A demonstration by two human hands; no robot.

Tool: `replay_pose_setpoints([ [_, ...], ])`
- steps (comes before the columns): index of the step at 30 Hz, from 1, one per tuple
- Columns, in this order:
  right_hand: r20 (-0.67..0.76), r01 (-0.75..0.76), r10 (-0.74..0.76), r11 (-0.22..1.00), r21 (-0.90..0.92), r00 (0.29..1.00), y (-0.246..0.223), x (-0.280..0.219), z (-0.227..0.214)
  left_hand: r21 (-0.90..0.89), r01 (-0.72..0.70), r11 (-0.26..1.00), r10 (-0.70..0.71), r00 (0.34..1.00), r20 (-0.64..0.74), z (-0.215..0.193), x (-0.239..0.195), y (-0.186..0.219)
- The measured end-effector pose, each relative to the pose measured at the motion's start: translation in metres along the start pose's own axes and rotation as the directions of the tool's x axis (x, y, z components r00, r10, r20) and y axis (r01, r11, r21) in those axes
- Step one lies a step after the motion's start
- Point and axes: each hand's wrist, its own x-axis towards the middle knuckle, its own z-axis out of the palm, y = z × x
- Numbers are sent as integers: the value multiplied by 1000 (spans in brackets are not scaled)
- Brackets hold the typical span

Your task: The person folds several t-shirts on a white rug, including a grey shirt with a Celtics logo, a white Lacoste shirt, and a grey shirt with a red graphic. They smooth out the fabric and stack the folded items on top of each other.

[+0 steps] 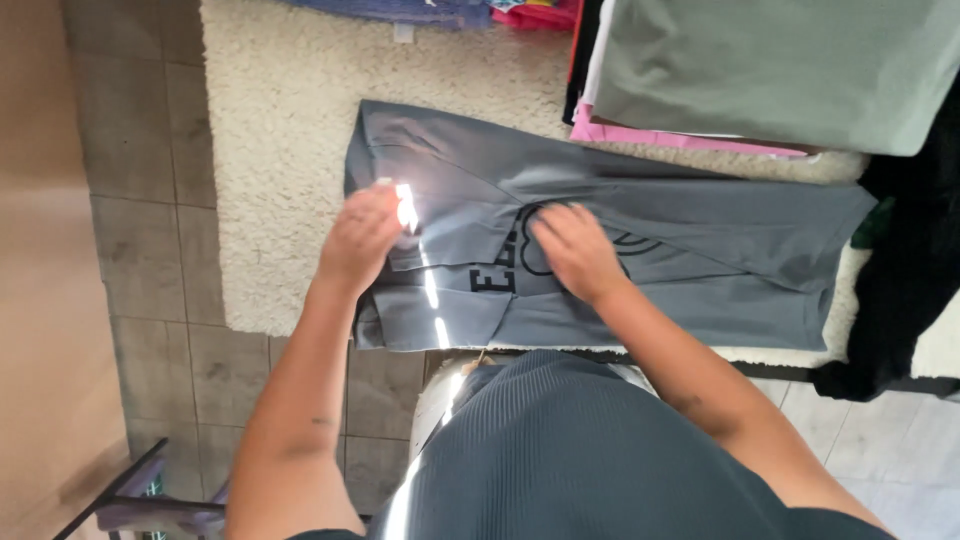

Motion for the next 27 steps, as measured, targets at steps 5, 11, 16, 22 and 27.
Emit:
replay_pose_setpoints([
  [5, 17, 269, -269, 962, -42, 963, -10, 48, 55, -161, -302, 940, 317, 945, 81, 4, 14, -11],
  [11, 268, -394, 324, 878, 273, 907, -6, 67, 57, -257, 710, 656, -556, 685, 471, 35, 9, -33],
  [16, 107, -424, 428, 904, -64, 897, -18, 106, 48, 194, 709, 678, -728, 610, 313, 65, 30, -26],
  [22, 60, -43, 47, 997, -65, 997, -54, 103, 64, 211, 267, 940, -294, 950, 107, 55, 47, 36],
  [27, 592, -300, 270, 953, -50, 759, -53, 105, 29, -91, 269, 959, -193, 853, 484, 19, 25, 34],
])
